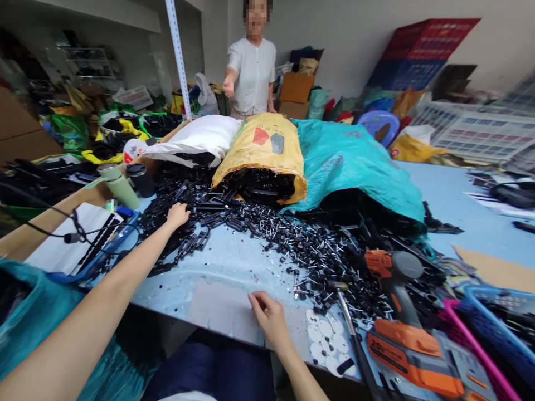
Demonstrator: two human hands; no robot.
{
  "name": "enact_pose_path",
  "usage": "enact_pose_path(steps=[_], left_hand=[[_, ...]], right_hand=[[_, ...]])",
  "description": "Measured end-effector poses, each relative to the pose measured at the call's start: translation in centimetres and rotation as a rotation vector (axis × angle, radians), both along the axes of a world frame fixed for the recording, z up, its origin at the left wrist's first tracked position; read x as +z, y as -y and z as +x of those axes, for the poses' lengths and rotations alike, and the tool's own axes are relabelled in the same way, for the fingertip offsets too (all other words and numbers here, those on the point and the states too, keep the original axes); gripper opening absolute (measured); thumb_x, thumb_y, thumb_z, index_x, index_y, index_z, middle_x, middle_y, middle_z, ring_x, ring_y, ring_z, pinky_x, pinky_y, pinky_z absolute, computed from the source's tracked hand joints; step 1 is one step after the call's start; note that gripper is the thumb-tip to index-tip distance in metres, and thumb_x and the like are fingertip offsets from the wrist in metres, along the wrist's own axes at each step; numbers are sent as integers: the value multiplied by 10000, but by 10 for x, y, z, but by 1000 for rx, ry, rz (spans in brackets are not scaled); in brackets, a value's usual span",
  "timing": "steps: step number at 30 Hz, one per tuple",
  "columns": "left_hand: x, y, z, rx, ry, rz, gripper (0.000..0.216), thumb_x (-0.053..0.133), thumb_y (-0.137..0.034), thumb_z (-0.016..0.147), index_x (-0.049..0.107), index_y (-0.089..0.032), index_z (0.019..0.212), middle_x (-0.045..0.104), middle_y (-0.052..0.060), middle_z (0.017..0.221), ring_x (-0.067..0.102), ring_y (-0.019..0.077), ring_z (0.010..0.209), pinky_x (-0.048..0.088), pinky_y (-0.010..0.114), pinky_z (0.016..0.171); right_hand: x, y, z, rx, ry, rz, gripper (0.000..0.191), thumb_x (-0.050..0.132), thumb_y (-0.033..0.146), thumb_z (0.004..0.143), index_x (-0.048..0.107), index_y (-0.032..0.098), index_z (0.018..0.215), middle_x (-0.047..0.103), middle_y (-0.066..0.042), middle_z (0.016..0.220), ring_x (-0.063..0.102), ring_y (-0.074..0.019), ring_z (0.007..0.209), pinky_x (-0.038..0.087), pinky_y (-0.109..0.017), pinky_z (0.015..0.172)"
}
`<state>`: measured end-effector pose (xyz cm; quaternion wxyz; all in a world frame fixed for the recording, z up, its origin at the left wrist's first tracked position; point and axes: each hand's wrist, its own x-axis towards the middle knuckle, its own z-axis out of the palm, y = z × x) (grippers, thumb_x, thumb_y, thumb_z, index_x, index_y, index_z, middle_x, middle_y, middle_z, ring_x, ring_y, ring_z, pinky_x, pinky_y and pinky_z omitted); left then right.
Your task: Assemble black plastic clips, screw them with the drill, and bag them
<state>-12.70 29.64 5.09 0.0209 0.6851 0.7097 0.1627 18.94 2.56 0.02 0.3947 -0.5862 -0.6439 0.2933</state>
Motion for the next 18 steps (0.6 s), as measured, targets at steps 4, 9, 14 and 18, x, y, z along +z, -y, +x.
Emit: enact_pose_path(steps=[4, 9, 14, 18], left_hand=[[-12, -23, -2, 13, -9, 15, 244, 455, -264, 860, 586, -103, 988, 595, 178, 1047, 510, 310, 1069, 372, 454, 913], [-21, 5, 18, -4, 241, 290, 375, 286, -286, 941, 479, -86, 1194, 556, 180, 1150, 511, 251, 1110, 384, 381, 946], [-51, 94, 63, -286, 444, 24, 317, 415, -347, 922, 502, -189, 1183, 563, 102, 1156, 568, 206, 1019, 477, 365, 845], [-64, 152, 78, -389, 396, -62, 298, 510, -347, 885, 542, -194, 1138, 544, 82, 1177, 560, 181, 990, 496, 387, 839]], right_hand=[[22, -108, 25, 103, 201, 126, 328, 439, 428, 878, 622, 188, 751, 619, -34, 650, 557, -151, 592, 434, -258, 594], [51, -263, 31, -93, 450, 269, 274, 401, 333, 891, 622, 171, 878, 654, -93, 917, 594, -198, 861, 440, -296, 778], [68, -342, -47, -127, 600, 60, 391, 476, 469, 860, 552, 139, 1054, 653, -157, 979, 604, -261, 953, 440, -353, 811], [72, -358, -97, -211, 448, -139, 504, 645, 387, 749, 506, 76, 1121, 638, -215, 1015, 592, -315, 1006, 431, -409, 852]])
